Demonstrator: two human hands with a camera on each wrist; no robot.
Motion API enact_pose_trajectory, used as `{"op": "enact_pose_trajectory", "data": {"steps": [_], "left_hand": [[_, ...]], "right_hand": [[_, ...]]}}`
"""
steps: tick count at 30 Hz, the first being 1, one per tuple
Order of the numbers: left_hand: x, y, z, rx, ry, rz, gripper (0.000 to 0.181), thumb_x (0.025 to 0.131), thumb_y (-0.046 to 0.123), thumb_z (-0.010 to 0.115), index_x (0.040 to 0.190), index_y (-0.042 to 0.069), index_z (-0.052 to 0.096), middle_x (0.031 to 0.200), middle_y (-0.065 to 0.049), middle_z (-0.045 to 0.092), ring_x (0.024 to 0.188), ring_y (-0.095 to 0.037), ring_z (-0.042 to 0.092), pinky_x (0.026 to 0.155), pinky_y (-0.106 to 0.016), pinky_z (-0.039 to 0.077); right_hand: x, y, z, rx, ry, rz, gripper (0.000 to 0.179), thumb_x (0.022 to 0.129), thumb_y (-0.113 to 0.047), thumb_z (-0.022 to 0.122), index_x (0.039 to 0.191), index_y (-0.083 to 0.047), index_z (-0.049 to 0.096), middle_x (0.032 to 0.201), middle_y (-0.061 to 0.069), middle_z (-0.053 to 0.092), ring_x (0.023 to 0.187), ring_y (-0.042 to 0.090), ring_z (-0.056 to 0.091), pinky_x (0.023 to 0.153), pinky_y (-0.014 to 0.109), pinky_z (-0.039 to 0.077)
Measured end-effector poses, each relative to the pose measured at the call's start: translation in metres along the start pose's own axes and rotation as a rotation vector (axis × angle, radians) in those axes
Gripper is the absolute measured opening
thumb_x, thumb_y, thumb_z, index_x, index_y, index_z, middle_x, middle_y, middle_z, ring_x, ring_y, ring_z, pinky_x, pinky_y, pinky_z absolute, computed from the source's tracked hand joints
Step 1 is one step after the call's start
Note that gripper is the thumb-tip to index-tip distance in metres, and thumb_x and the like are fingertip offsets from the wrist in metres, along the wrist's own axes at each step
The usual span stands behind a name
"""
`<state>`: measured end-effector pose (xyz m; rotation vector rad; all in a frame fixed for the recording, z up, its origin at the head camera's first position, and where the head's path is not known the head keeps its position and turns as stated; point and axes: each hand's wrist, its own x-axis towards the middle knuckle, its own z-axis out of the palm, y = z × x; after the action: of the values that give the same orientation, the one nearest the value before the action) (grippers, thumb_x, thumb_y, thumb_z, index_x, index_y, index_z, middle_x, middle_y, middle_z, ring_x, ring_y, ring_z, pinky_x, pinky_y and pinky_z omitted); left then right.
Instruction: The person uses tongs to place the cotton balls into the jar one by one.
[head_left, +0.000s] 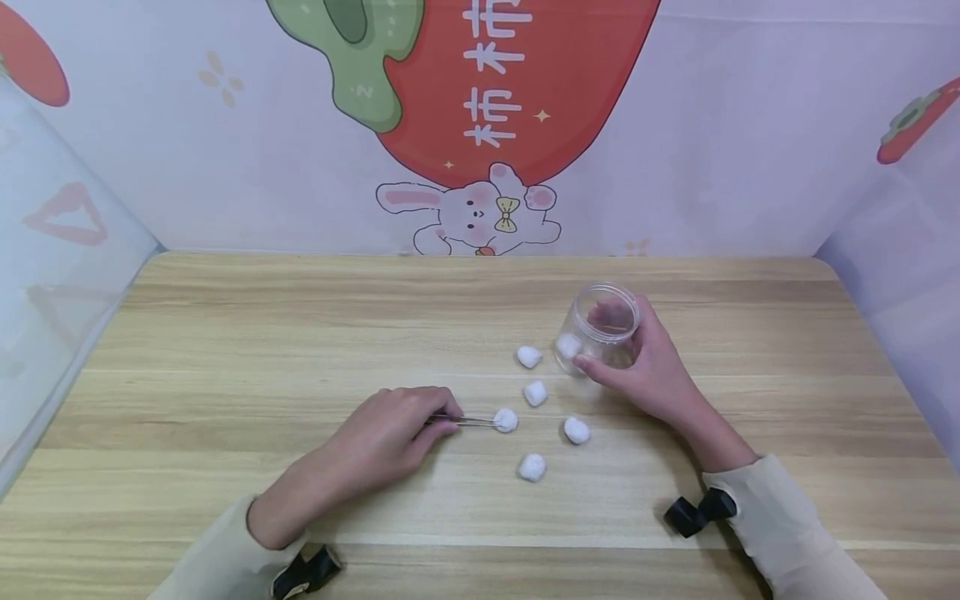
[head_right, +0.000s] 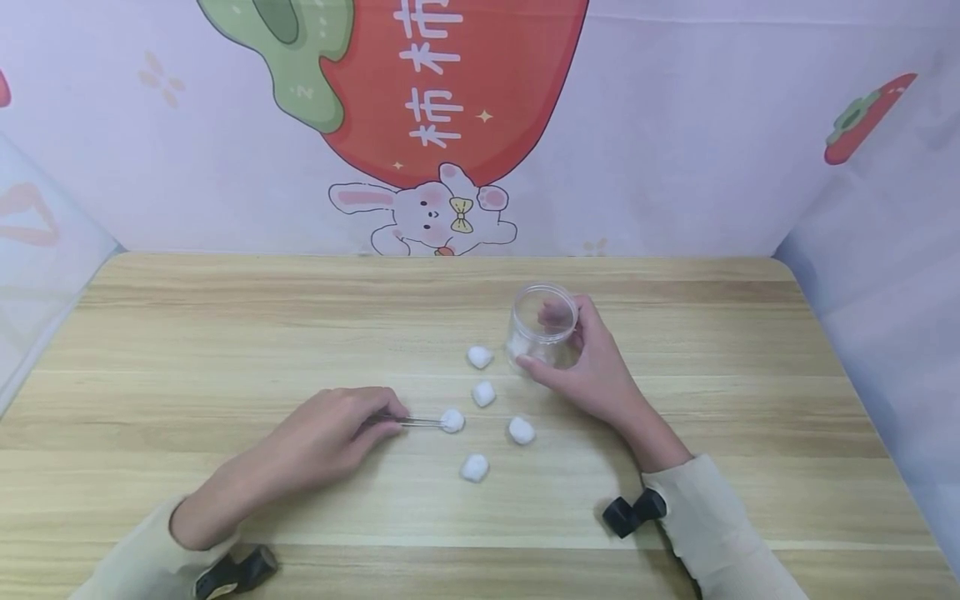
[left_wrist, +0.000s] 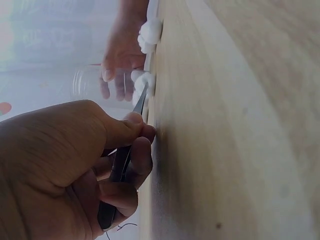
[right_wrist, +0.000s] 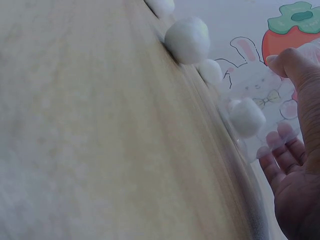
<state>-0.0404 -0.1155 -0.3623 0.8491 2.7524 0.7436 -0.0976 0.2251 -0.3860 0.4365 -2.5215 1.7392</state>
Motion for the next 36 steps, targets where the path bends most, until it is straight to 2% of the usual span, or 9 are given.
{"op": "enact_pose_trajectory", "data": {"steps": [10, 17, 23, 29, 32, 36], "left_hand": [[-0.0003, -0.0022, 0.0019, -0.006, -0.006, 0.007, 0.004, 0.102, 0.019, 0.07, 0.103, 0.022, 0.072, 0.092, 0.014, 0.072, 0.073, 0.0, 0.054, 0.069, -0.022, 0.047], [-0.0012, -0.0043, 0.0039, -0.015, 0.023, -0.017, 0.005, 0.102, 0.021, 0.071, 0.104, 0.025, 0.073, 0.096, 0.015, 0.075, 0.076, 0.0, 0.057, 0.072, -0.023, 0.049], [-0.0004, -0.0037, 0.003, -0.054, 0.024, -0.028, 0.005, 0.102, 0.021, 0.072, 0.105, 0.024, 0.074, 0.091, 0.014, 0.074, 0.072, 0.0, 0.055, 0.07, -0.022, 0.047], [0.0002, -0.001, 0.0015, -0.084, 0.014, -0.04, 0.006, 0.102, 0.022, 0.071, 0.107, 0.023, 0.074, 0.095, 0.012, 0.077, 0.069, 0.001, 0.051, 0.072, -0.023, 0.048], [0.0019, 0.0006, -0.0002, -0.118, 0.032, -0.048, 0.006, 0.102, 0.022, 0.071, 0.107, 0.023, 0.075, 0.094, 0.013, 0.076, 0.063, 0.001, 0.044, 0.067, -0.022, 0.046], [0.0056, 0.0023, -0.0028, -0.16, 0.094, -0.031, 0.005, 0.101, 0.021, 0.071, 0.105, 0.021, 0.074, 0.091, 0.012, 0.074, 0.058, -0.001, 0.037, 0.06, -0.022, 0.041]], "right_hand": [[0.0011, -0.0001, 0.0008, 0.005, -0.001, 0.008, 0.073, 0.081, 0.005, 0.084, 0.141, 0.002, 0.042, 0.132, 0.016, 0.062, 0.124, 0.003, 0.058, 0.113, 0.008, 0.037], [0.0014, 0.0006, 0.0025, 0.003, -0.01, 0.009, 0.071, 0.082, 0.003, 0.085, 0.14, 0.002, 0.043, 0.131, 0.015, 0.062, 0.124, 0.005, 0.058, 0.112, 0.008, 0.038], [0.0012, 0.0006, 0.0024, -0.008, -0.003, 0.001, 0.072, 0.082, 0.003, 0.085, 0.141, 0.001, 0.044, 0.131, 0.016, 0.063, 0.123, 0.004, 0.058, 0.111, 0.008, 0.038], [0.0002, 0.0006, 0.0022, -0.016, -0.001, 0.002, 0.07, 0.082, 0.002, 0.085, 0.14, 0.001, 0.045, 0.13, 0.016, 0.064, 0.122, 0.003, 0.059, 0.11, 0.009, 0.039], [0.0, 0.0003, 0.0014, -0.009, 0.0, 0.007, 0.071, 0.082, 0.003, 0.085, 0.14, 0.0, 0.045, 0.131, 0.015, 0.063, 0.123, 0.003, 0.058, 0.111, 0.008, 0.039], [-0.0001, 0.0002, 0.0004, -0.001, -0.001, 0.013, 0.072, 0.082, 0.004, 0.085, 0.141, -0.001, 0.044, 0.133, 0.014, 0.062, 0.125, 0.003, 0.058, 0.113, 0.008, 0.037]]}}
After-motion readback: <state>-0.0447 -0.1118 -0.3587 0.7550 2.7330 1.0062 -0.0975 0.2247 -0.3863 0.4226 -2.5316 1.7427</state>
